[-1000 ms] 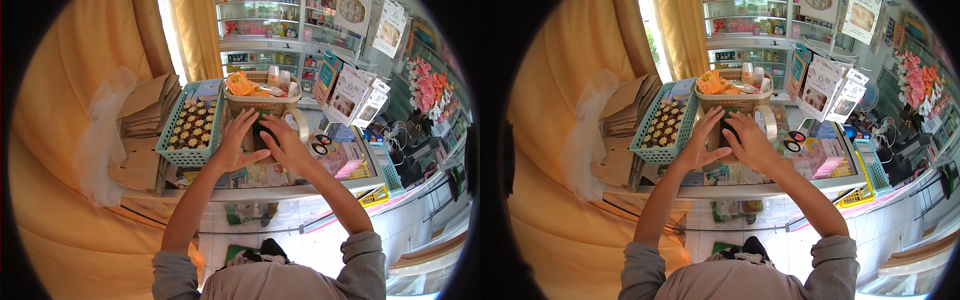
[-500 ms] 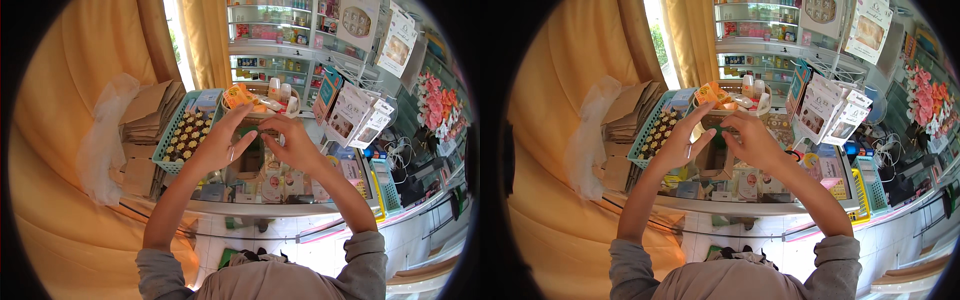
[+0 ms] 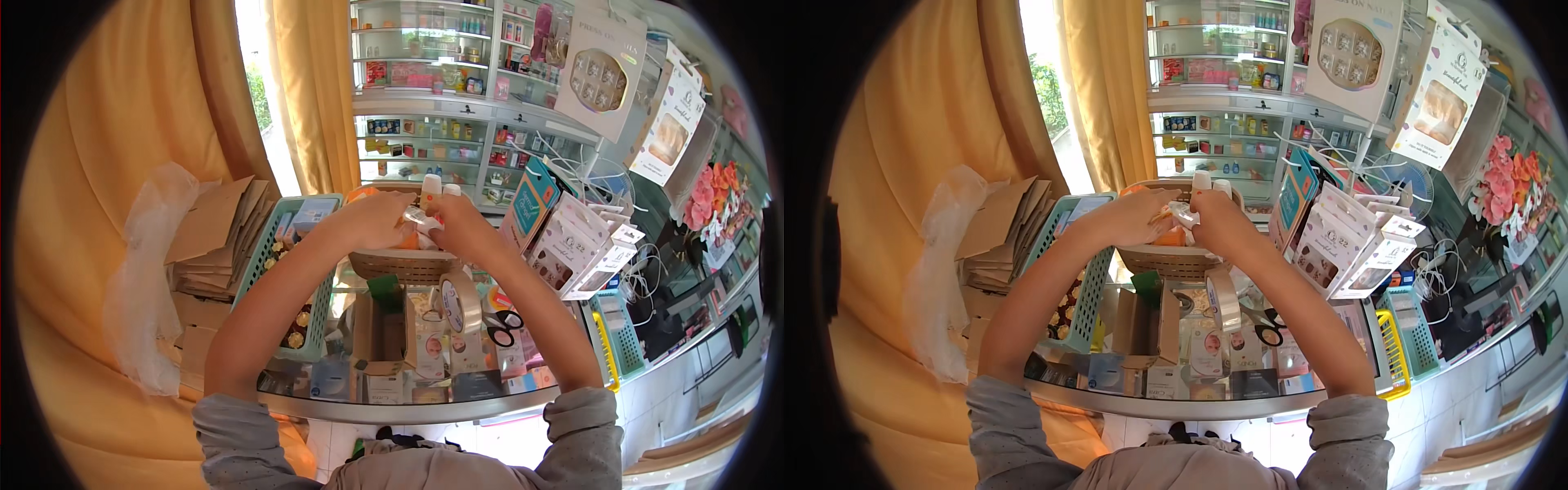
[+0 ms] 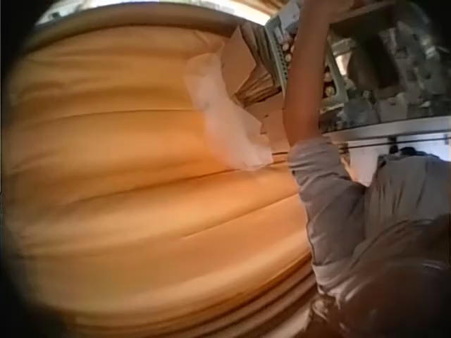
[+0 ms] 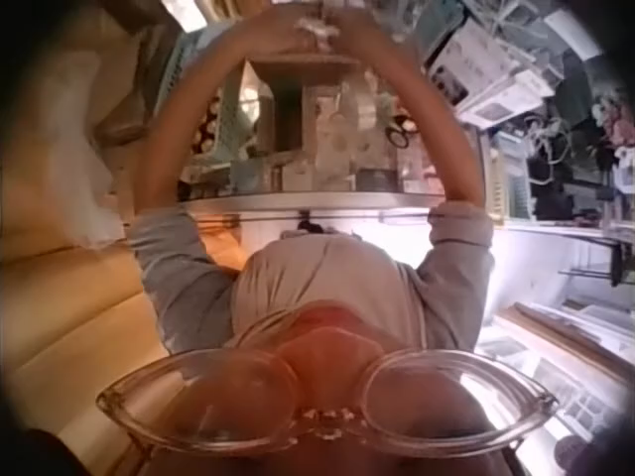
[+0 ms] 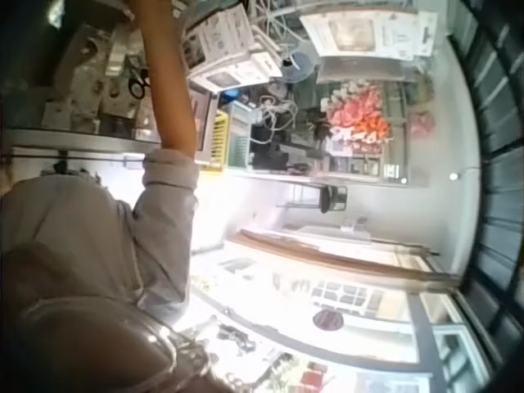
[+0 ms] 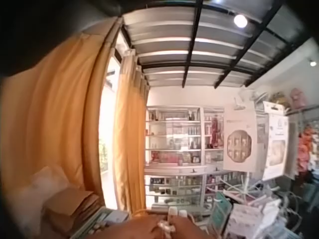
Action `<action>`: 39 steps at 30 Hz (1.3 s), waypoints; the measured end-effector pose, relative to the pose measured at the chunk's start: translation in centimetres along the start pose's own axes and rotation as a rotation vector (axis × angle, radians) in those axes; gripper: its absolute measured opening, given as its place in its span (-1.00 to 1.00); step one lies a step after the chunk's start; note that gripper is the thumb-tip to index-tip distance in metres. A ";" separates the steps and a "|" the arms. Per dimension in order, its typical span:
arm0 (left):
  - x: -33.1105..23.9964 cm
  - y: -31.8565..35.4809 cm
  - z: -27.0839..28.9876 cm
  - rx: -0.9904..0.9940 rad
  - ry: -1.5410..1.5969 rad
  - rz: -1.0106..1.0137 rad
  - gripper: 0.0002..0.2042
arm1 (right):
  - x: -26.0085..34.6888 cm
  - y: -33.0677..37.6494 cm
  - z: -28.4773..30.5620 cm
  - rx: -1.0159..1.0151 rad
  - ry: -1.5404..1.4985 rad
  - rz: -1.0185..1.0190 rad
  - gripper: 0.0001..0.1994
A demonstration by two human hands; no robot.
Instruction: Assembling small cardboard boxes and sealing them with tape for product packaging.
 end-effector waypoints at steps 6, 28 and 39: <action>2.0 -2.3 -2.4 0.178 -0.105 0.027 -0.48 | -1.5 -1.6 -1.9 0.178 0.084 -0.260 -0.73; -3.2 3.0 4.7 -0.115 0.078 -0.042 -0.52 | 5.2 1.3 6.1 -0.249 -0.014 0.132 -0.81; -7.1 7.8 1.5 -0.210 0.697 -0.043 -0.68 | 7.3 5.4 6.6 -0.182 -0.477 -0.046 -0.85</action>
Point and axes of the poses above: each hand's wrist, its own y-axis away from the middle knuckle, its own z-axis out of the back of the hand, x = y × z, the point moved 7 cm from there along -y, towards the middle knuckle, and after that the axes turned 8 degrees about -y, right-handed, at the moved point
